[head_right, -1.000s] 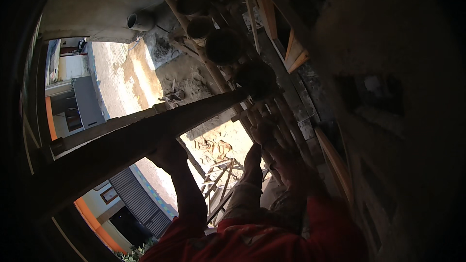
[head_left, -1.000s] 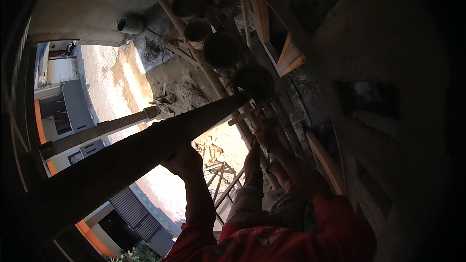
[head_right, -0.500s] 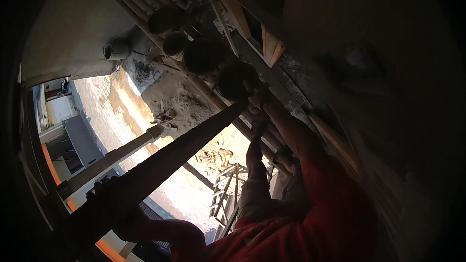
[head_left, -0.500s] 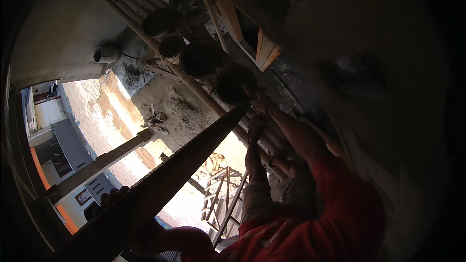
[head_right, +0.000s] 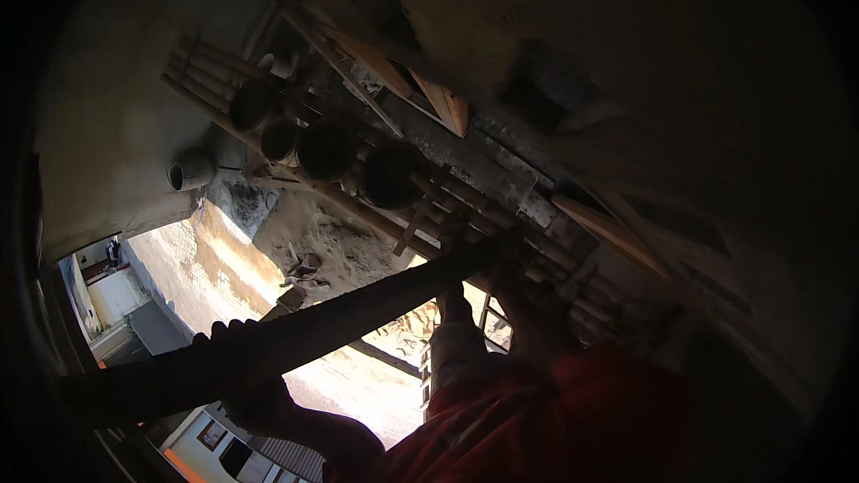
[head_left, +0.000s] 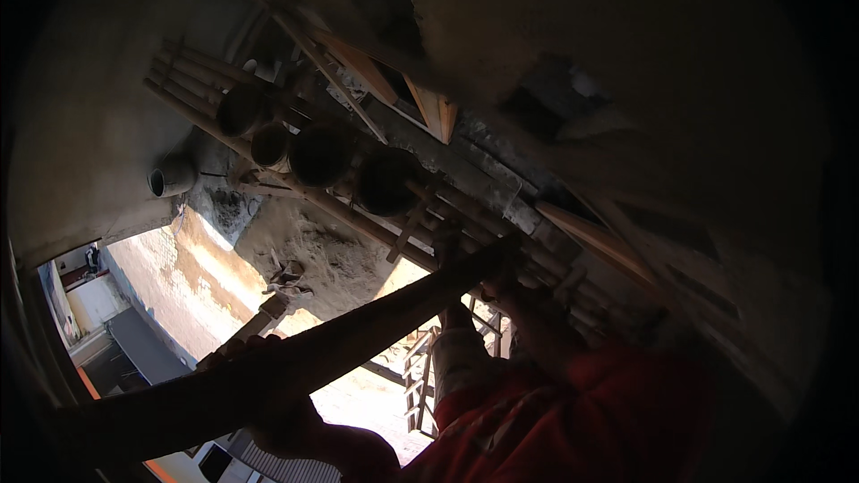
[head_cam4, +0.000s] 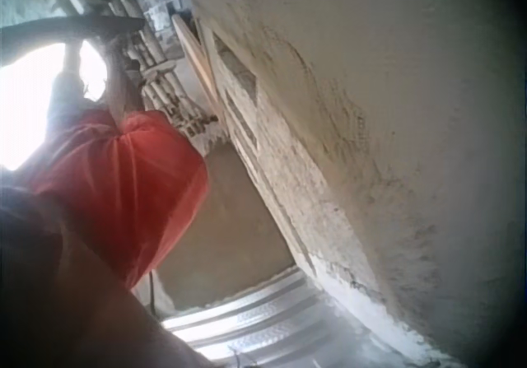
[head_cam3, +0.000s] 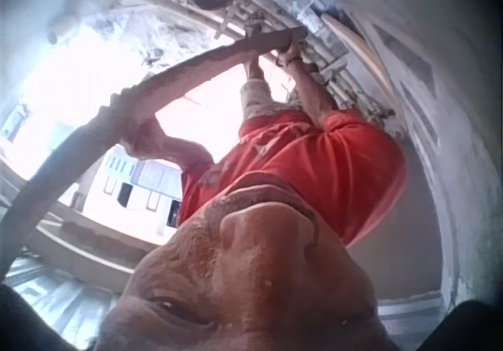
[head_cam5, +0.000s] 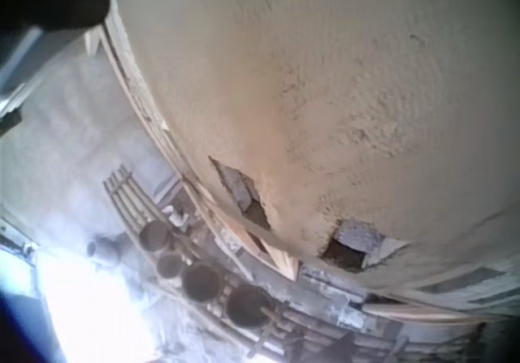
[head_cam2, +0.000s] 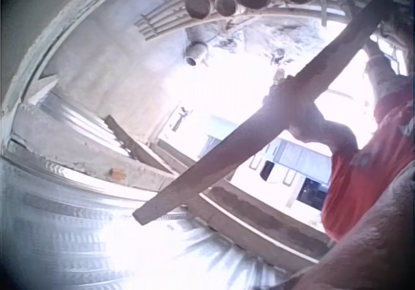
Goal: The person uses a trowel to apply wet cement from a bucket onto a wall and then uses a long wooden board to smooth the surface across the top of a window frame.
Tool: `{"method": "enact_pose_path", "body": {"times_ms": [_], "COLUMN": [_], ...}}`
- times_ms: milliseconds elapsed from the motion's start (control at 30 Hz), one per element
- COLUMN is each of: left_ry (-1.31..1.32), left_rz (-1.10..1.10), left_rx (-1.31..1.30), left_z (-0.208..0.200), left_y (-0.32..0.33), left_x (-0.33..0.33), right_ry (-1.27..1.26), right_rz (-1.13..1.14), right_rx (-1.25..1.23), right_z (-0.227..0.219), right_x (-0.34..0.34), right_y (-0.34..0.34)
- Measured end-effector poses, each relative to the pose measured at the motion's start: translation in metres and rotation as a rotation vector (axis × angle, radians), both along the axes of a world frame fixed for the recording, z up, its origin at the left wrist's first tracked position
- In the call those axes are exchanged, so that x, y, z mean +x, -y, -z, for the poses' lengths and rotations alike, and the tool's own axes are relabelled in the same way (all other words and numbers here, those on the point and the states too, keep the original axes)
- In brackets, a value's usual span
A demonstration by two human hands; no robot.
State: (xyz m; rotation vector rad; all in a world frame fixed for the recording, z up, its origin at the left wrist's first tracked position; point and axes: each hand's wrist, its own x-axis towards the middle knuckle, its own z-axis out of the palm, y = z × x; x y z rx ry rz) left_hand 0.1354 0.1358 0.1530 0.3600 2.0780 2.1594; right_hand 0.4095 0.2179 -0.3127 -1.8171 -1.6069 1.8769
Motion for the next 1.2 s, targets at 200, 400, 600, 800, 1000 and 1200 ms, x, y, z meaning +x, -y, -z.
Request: {"method": "enact_pose_path", "body": {"times_ms": [200,400,600,800,1000,1200], "left_ry": [0.161,0.312,0.644,0.281,0.796,0.719], "left_rz": [-0.093,0.107,0.279,0.520,0.433,0.406], "left_rx": [-0.162,0.146,0.111,-0.234,-0.183,0.075], "left_z": [0.048,0.172,0.353,0.621,0.723,0.841], "left_y": [-0.048,-0.077,-0.163,-0.203,-0.306,-0.326], "left_x": [0.028,0.036,0.024,-0.019,-0.016,-0.085], "right_ry": [0.067,0.134,0.284,0.578,0.661,-0.027], "right_rz": [0.258,0.373,0.449,0.276,0.298,0.792], "right_rx": [-0.025,-0.033,0.099,0.409,0.652,0.634], "right_z": [-0.027,-0.038,0.007,0.103,0.267,0.387], "right_x": [0.126,0.227,0.285,0.247,0.274,0.217], "right_y": [-0.039,-0.049,-0.056,-0.103,-0.125,-0.141]}}
